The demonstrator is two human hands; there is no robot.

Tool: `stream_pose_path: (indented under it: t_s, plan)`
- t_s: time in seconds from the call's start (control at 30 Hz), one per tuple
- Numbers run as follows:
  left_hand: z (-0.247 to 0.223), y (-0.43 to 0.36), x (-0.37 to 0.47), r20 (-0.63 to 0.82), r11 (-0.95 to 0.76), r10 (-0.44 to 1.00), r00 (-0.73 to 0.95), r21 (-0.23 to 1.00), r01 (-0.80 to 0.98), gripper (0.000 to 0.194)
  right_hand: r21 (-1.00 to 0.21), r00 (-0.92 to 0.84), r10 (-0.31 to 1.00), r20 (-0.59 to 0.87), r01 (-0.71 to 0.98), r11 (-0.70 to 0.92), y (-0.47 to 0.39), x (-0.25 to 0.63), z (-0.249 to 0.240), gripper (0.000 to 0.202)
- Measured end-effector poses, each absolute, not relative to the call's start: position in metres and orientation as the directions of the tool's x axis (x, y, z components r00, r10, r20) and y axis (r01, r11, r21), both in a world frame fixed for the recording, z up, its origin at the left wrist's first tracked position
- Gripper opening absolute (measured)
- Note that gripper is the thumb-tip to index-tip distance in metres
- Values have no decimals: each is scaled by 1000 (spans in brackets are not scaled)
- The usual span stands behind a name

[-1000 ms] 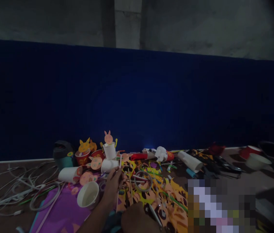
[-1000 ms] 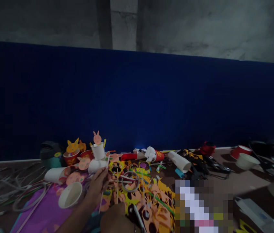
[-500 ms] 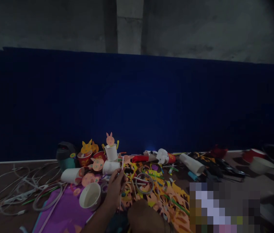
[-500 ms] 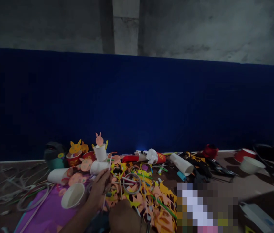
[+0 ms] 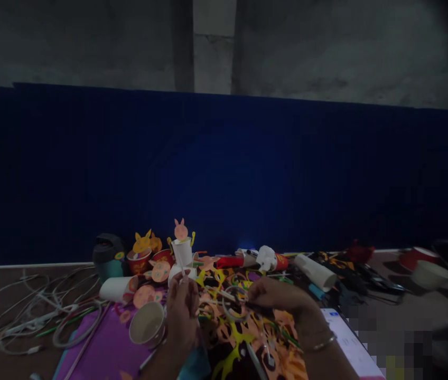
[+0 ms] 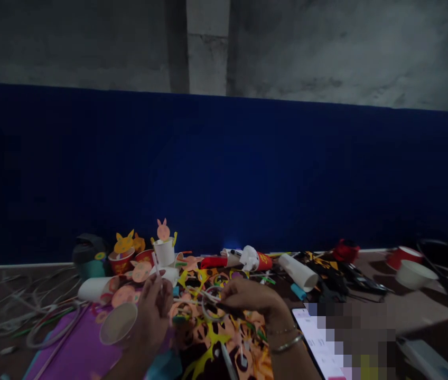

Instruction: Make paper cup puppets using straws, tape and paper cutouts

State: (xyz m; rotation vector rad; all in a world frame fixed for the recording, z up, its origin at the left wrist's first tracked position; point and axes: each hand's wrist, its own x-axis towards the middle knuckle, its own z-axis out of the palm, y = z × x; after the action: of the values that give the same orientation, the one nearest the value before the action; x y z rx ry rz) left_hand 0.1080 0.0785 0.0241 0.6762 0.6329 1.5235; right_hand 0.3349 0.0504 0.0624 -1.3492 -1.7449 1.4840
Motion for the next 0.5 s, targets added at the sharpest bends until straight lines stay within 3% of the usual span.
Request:
stream_pose_path:
  t_s: [0.1, 0.2, 0.33, 0.5]
  plan:
    - [22, 76, 111, 4, -41, 998, -59, 773, -633, 27, -990, -362, 924, -124, 110, -90, 54, 332, 60, 15]
    - [20, 74, 116, -47, 68, 998, 51, 805, -590, 33, -996, -356, 933, -57, -38, -75, 56, 318, 60, 23]
    - [13, 75, 122, -69, 156, 979, 191, 860, -487, 29, -981, -333, 942, -42, -167, -103, 61, 296, 56, 27]
    - [8, 77, 122, -79, 162, 978, 191, 867, -472, 24, -960, -333, 935, -123, -199, -197, 68, 279, 48, 26]
